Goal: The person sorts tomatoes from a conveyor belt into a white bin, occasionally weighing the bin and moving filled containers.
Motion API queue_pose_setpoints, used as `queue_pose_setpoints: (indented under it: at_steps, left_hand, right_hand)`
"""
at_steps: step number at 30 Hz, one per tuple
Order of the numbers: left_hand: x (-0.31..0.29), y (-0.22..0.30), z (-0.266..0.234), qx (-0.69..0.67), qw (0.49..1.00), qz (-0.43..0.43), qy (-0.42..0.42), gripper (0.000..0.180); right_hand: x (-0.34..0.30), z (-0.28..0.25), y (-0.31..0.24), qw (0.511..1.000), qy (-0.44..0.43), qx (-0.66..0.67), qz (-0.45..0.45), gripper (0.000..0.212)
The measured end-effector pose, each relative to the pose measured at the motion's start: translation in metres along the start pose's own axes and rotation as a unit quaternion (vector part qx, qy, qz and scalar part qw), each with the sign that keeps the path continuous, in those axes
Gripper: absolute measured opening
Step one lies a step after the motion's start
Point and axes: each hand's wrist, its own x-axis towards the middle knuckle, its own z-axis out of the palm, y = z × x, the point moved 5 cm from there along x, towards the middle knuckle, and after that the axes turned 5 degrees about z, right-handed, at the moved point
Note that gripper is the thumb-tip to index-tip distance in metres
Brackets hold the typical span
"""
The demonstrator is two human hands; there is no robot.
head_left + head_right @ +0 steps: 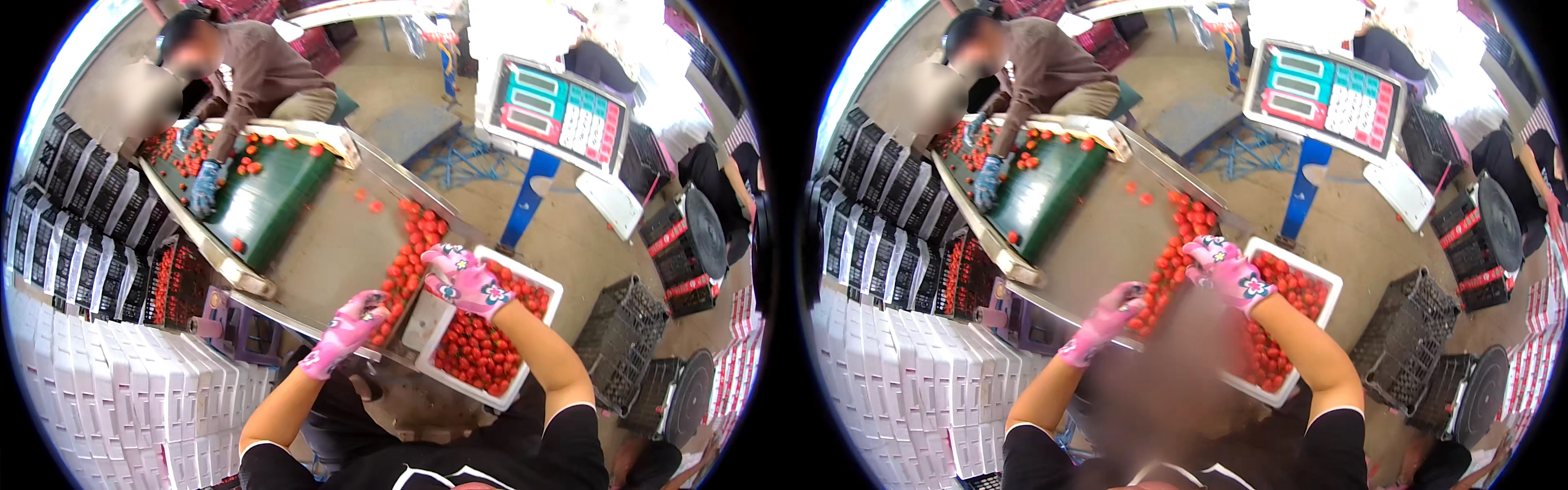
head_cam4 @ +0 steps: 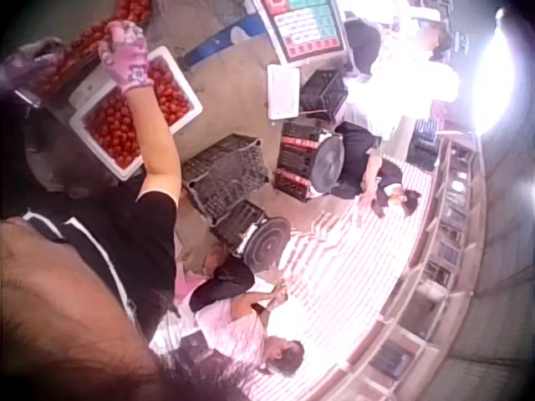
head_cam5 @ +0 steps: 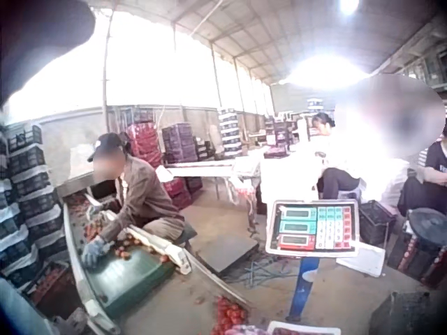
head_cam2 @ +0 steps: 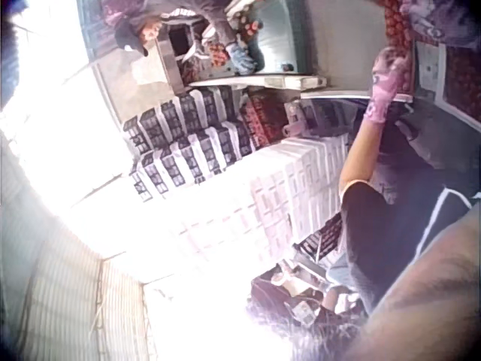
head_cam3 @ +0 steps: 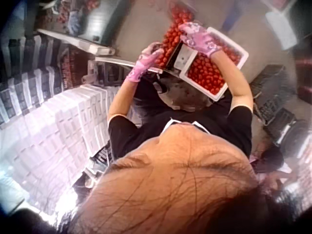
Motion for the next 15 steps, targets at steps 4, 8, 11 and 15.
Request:
queue_pose_setpoints:
  at_steps: [4,8,11,15]
  left_hand:
    - [0.036,-0.021,-0.001,0.208,0.974,-0.024,-0.083,0.075]
    - [0.051,-0.072,0.005,0.191,0.969,-0.106,-0.112,0.085]
    - [0.055,-0.055,0.009,0.051,0.977,-0.15,-0.142,0.091]
    - [0.066,-0.056,0.024,-0.233,0.954,-0.176,-0.073,0.073]
  right_hand:
    - [0.047,0.018,0.004,0.997,0.062,-0.05,0.0,0.052]
    - [0.089,0.044,0.027,0.966,0.073,-0.239,0.065,0.063]
    - [0.103,0.064,0.051,0.937,0.121,-0.312,0.105,0.067]
    - [0.105,0.049,0.015,0.948,0.053,-0.272,0.158,0.066]
